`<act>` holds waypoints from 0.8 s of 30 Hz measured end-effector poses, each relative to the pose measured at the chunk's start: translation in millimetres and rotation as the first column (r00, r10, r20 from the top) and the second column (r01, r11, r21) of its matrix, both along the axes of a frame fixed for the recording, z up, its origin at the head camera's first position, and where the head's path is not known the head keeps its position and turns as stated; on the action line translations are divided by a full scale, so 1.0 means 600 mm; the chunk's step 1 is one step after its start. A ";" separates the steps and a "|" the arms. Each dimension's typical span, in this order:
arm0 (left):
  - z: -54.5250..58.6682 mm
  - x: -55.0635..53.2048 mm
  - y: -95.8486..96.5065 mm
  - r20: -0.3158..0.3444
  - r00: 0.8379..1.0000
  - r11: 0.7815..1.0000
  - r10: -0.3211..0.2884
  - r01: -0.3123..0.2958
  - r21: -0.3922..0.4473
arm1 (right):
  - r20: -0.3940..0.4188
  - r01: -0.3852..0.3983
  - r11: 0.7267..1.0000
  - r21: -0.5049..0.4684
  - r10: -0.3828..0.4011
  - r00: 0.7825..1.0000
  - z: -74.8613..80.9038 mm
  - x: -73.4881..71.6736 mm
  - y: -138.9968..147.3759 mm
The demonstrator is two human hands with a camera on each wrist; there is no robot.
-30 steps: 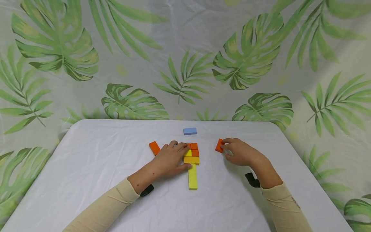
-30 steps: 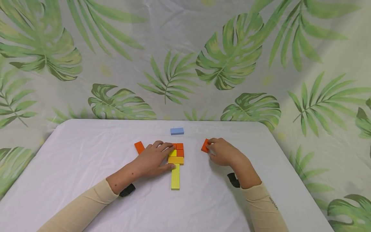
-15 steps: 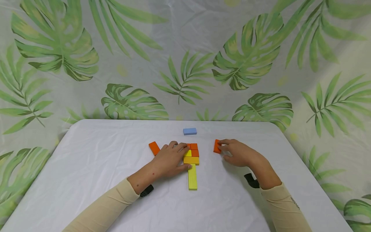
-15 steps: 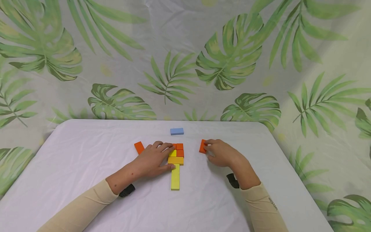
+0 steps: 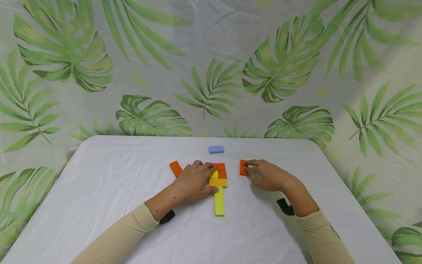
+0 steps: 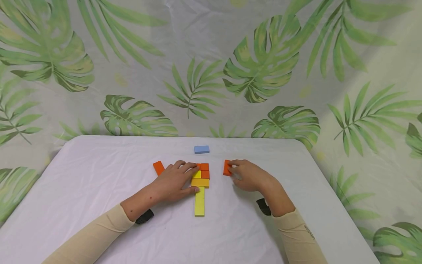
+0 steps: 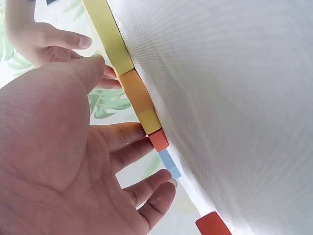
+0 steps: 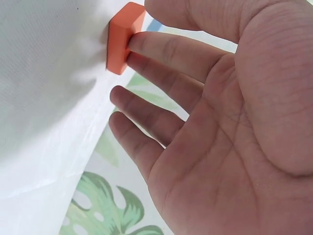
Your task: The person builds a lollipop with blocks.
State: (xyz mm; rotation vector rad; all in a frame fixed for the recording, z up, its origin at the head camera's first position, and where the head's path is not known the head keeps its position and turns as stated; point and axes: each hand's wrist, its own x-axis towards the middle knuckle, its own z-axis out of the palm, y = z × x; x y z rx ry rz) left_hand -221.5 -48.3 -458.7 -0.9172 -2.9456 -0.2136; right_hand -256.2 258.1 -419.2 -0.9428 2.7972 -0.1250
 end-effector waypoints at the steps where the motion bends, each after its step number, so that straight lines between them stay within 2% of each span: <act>1: 0.001 0.001 0.000 -0.001 1.000 1.000 -0.001 0.001 0.000 | -0.002 -0.005 1.000 -0.001 0.005 1.000 -0.001 0.000 -0.001; 24: 0.000 -0.001 0.001 0.013 1.000 1.000 -0.004 0.004 0.010 | 0.022 -0.030 0.999 -0.022 0.030 0.999 -0.002 0.010 -0.018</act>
